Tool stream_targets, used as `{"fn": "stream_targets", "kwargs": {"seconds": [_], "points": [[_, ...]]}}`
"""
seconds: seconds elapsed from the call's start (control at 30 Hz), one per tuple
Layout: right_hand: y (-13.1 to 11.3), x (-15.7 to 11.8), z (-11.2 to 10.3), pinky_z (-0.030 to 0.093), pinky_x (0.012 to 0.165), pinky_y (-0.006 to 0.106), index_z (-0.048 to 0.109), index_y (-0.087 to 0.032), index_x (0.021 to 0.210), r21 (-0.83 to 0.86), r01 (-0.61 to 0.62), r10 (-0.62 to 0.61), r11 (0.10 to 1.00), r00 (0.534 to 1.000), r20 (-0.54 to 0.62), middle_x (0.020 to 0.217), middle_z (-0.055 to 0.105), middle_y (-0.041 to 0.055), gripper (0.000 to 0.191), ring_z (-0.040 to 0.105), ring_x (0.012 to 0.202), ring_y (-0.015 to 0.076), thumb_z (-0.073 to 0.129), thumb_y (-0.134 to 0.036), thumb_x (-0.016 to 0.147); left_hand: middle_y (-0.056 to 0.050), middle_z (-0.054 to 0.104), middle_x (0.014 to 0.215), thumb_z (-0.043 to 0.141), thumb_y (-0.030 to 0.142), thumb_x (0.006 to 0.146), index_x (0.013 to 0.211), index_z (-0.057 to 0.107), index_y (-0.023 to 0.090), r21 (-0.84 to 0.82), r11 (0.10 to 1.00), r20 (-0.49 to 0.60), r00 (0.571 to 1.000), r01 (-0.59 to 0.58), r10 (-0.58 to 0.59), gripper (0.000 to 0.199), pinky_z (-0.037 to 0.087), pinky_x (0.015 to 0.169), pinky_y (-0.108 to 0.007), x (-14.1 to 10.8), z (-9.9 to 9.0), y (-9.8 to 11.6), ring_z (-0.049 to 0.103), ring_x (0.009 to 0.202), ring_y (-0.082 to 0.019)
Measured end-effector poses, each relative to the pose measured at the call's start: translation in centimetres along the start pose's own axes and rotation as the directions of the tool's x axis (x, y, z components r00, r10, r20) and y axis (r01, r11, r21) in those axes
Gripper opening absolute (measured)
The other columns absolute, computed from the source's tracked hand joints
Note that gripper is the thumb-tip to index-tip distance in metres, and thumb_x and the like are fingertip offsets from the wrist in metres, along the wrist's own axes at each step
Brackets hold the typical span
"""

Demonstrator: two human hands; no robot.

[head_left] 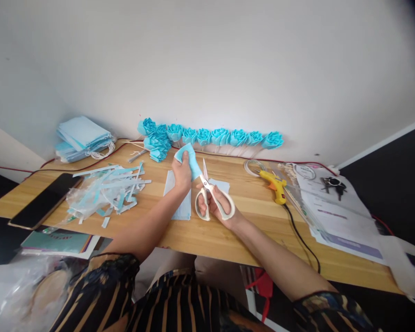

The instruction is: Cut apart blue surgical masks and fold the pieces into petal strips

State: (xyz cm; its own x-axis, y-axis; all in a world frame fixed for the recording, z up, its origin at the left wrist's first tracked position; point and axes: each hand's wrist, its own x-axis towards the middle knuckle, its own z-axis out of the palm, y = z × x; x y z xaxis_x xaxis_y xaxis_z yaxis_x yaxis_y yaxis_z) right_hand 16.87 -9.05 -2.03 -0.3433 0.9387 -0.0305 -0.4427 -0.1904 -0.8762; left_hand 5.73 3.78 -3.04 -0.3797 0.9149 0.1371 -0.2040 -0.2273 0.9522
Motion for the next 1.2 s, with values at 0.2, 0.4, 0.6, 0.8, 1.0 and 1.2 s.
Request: {"fn": "stream_targets", "kwargs": {"seconds": [0.2,0.4,0.6,0.8,1.0,1.2], "points": [[0.19,0.08,-0.34,0.045,0.049,0.026,0.058,-0.022,0.111,-0.006,0.002,-0.001,1.0,1.0,0.023,0.073,0.06,-0.001,0.048,0.055,0.056,0.0127,0.056,-0.064,0.087,-0.008,0.071,0.098,0.06,0.043,0.087,0.099,0.065,0.014,-0.025,0.999,-0.017,0.999,0.031,-0.031,0.032,0.05,0.089,-0.032,-0.03,0.06,0.01,0.066,0.093,-0.02],[0.24,-0.07,-0.43,0.046,0.049,0.026,0.057,-0.022,0.113,-0.001,0.01,-0.01,1.0,1.0,0.019,0.074,0.06,-0.0006,0.048,0.055,0.058,0.013,0.055,-0.063,0.088,-0.008,0.071,0.097,0.061,0.045,0.087,0.101,0.065,0.014,-0.057,0.995,-0.018,0.997,0.079,-0.08,0.034,0.051,0.084,-0.03,-0.15,0.21,0.03,0.066,0.09,-0.018],[0.06,-0.12,-0.28,0.046,0.05,0.026,0.057,-0.021,0.112,-0.007,0.011,-0.011,1.0,1.0,0.012,0.073,0.059,-0.0007,0.051,0.054,0.058,0.0131,0.057,-0.064,0.086,-0.008,0.071,0.096,0.06,0.046,0.087,0.1,0.065,0.013,-0.066,0.995,-0.014,0.997,0.079,-0.08,0.035,0.051,0.082,-0.029,-0.26,0.17,0.25,0.066,0.088,-0.018],[0.24,-0.09,-0.53,0.044,0.049,0.027,0.056,-0.022,0.115,0.005,-0.001,0.001,1.0,0.999,0.036,0.073,0.06,-0.001,0.051,0.054,0.055,0.0129,0.056,-0.064,0.087,-0.007,0.071,0.095,0.062,0.048,0.086,0.094,0.065,0.014,-0.061,0.996,-0.011,0.997,0.07,-0.071,0.035,0.051,0.082,-0.029,-0.28,0.14,0.4,0.065,0.089,-0.019],[0.24,-0.15,-0.48,0.041,0.046,0.026,0.057,-0.021,0.114,-0.004,-0.003,0.003,1.0,1.0,0.01,0.067,0.057,-0.0023,0.053,0.052,0.051,0.0127,0.056,-0.066,0.086,-0.006,0.071,0.093,0.061,0.043,0.088,0.095,0.065,0.015,-0.052,0.996,-0.02,0.997,0.073,-0.074,0.029,0.05,0.083,-0.028,-0.38,0.17,0.54,0.065,0.089,-0.018],[0.28,-0.19,-0.5,0.039,0.043,0.024,0.058,-0.02,0.113,-0.002,0.003,-0.003,1.0,1.0,-0.007,0.066,0.056,-0.0027,0.054,0.048,0.049,0.011,0.06,-0.065,0.084,-0.007,0.071,0.093,0.062,0.05,0.085,0.098,0.066,0.014,-0.07,0.992,0.001,0.995,0.102,-0.102,0.038,0.051,0.079,-0.029,-0.24,0.18,0.25,0.065,0.086,-0.018]]}}
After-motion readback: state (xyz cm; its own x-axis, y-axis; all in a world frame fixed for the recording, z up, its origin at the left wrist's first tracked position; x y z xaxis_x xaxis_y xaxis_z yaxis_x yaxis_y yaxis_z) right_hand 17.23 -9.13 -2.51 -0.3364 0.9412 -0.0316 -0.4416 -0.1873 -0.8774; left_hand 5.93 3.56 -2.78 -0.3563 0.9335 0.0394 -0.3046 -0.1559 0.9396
